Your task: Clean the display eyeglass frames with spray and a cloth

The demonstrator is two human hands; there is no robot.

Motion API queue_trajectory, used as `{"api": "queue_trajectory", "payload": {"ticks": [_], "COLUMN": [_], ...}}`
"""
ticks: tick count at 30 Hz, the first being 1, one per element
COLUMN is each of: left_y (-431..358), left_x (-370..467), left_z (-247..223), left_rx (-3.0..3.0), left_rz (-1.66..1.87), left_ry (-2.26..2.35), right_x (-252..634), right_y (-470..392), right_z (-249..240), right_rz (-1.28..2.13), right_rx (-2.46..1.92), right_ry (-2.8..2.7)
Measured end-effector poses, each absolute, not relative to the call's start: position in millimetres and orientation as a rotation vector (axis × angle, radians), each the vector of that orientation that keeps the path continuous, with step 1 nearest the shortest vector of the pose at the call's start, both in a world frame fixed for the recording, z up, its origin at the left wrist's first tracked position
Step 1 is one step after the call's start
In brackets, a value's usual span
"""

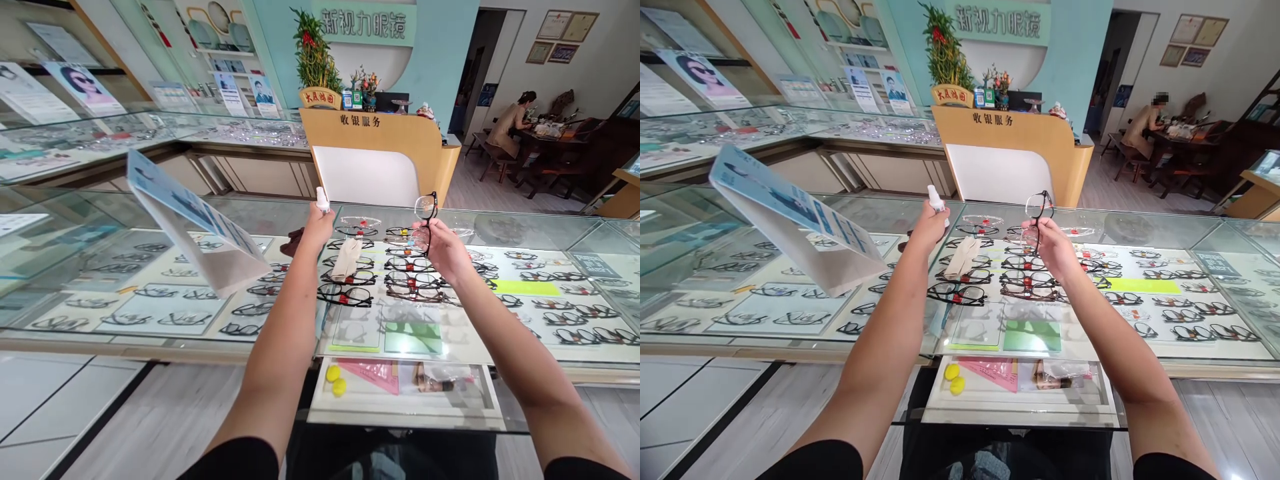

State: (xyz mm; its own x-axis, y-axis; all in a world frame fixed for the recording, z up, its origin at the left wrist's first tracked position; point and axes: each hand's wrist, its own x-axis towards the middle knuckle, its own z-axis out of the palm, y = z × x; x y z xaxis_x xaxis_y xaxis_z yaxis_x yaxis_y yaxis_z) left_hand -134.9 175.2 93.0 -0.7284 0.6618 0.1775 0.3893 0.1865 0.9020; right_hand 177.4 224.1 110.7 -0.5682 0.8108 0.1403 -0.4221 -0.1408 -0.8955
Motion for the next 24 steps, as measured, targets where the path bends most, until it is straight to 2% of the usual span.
{"api": "queue_trajectory", "payload": {"ticks": [13, 24], "left_y": [168.4, 166.6], "left_x": [-148.3, -141.1], "left_z": [78.7, 79.4], "left_rx": [1.036, 1.045], "left_rz": [1.115, 1.036], "left_ry": [2.545, 2.552], "right_x": [178.3, 179.0], "right_y": [224.9, 224.9], "right_z": [110.7, 110.6], "right_rz": [1.832, 1.843], "right_rx": [-0.47, -0.46], "right_ry": [-1.285, -1.296]}}
